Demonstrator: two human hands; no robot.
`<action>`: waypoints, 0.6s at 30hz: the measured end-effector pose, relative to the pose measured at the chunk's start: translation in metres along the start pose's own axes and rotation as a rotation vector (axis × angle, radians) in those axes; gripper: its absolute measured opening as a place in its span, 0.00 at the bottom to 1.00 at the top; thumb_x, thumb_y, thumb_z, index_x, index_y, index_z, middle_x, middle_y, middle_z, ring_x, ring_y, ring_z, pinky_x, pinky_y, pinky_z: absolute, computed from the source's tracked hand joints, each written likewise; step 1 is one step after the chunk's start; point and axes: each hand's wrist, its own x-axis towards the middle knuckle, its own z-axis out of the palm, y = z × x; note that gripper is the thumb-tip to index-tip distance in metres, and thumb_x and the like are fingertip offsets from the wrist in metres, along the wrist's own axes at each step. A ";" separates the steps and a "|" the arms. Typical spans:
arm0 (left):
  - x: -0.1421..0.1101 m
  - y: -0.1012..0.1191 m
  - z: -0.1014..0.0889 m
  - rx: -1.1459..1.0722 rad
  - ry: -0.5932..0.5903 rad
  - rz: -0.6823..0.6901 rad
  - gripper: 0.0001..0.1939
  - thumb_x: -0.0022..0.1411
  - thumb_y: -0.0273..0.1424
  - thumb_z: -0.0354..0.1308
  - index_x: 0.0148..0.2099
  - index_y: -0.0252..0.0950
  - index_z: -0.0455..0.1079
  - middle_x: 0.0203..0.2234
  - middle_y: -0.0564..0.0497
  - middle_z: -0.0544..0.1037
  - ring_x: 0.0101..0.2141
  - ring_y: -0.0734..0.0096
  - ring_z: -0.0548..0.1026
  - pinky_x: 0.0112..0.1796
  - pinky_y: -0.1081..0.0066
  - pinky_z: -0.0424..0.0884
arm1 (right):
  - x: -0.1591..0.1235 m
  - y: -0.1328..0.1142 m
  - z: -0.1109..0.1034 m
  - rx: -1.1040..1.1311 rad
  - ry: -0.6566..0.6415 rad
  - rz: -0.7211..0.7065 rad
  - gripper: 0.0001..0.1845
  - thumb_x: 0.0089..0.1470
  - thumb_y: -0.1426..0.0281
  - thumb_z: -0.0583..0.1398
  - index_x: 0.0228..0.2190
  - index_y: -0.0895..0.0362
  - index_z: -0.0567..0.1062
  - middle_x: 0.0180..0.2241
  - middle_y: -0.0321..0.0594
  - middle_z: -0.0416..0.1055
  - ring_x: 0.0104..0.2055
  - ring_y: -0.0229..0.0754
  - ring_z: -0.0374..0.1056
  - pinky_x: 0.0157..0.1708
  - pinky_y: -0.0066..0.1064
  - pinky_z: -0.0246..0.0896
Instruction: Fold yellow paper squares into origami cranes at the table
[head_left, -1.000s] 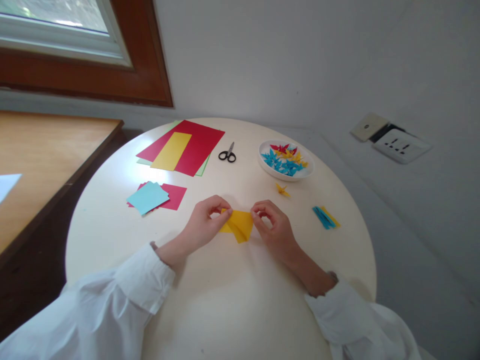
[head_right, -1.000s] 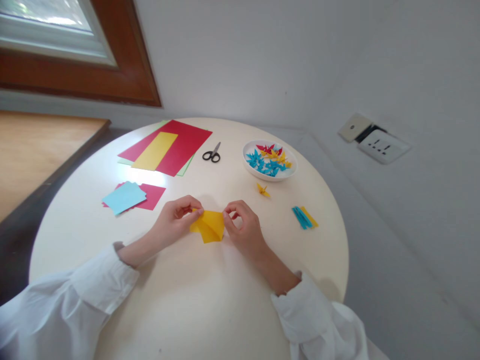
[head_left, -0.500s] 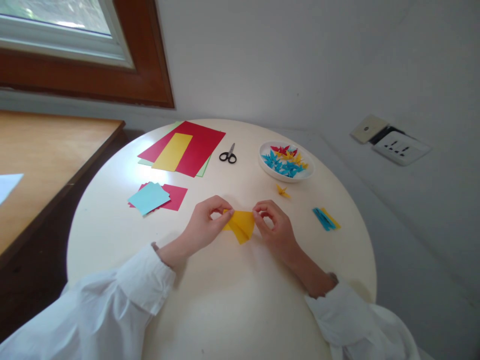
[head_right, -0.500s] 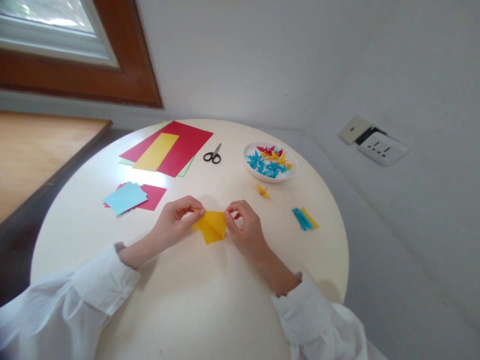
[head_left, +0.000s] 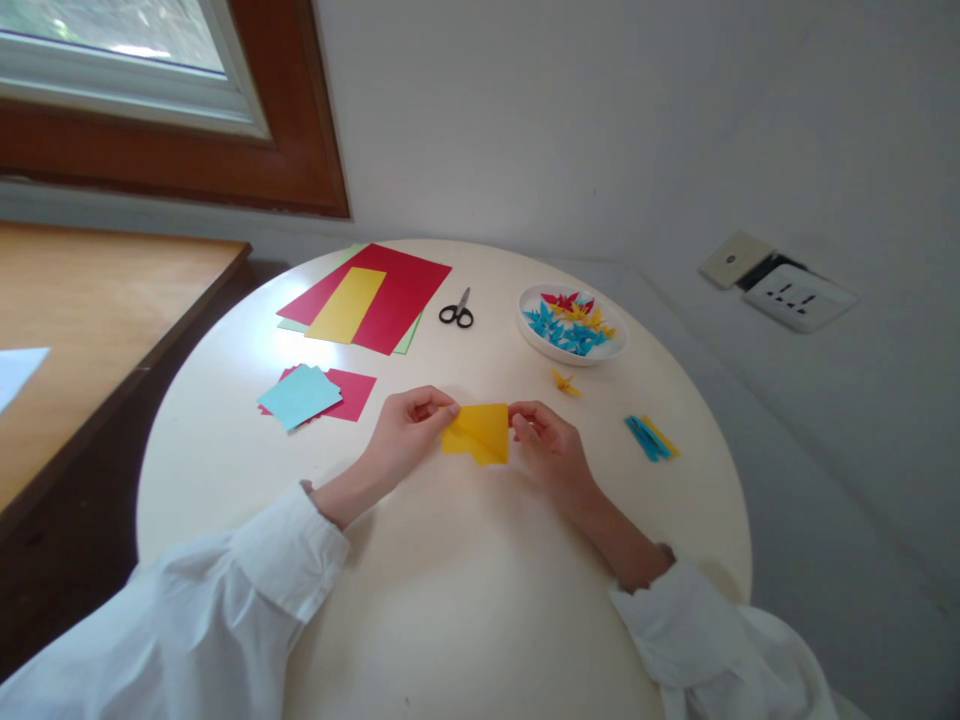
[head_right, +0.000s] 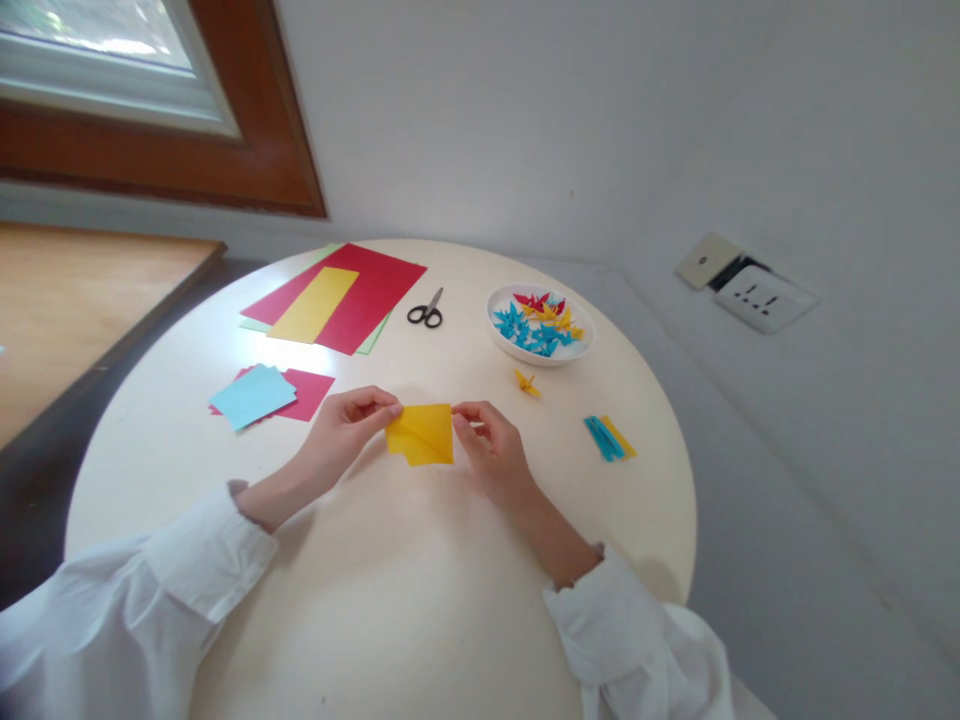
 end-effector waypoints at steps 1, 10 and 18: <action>-0.001 0.000 0.001 -0.009 -0.019 -0.009 0.10 0.46 0.36 0.60 0.26 0.32 0.68 0.20 0.53 0.71 0.23 0.75 0.68 0.25 0.74 0.64 | -0.001 0.000 0.001 0.013 -0.017 0.005 0.15 0.50 0.58 0.55 0.30 0.57 0.71 0.30 0.40 0.70 0.32 0.40 0.67 0.31 0.31 0.64; -0.002 -0.011 0.001 0.033 -0.182 0.009 0.09 0.50 0.35 0.57 0.28 0.32 0.69 0.22 0.53 0.71 0.23 0.75 0.69 0.24 0.75 0.64 | -0.007 -0.012 0.003 -0.125 -0.068 -0.142 0.11 0.52 0.65 0.54 0.23 0.57 0.69 0.22 0.36 0.67 0.26 0.36 0.64 0.26 0.27 0.59; -0.004 -0.015 0.000 0.096 -0.252 0.041 0.07 0.51 0.31 0.55 0.27 0.32 0.68 0.23 0.52 0.70 0.27 0.74 0.69 0.28 0.74 0.65 | -0.010 -0.015 0.007 -0.206 -0.102 -0.226 0.11 0.51 0.67 0.54 0.21 0.58 0.70 0.20 0.35 0.67 0.23 0.35 0.62 0.25 0.26 0.58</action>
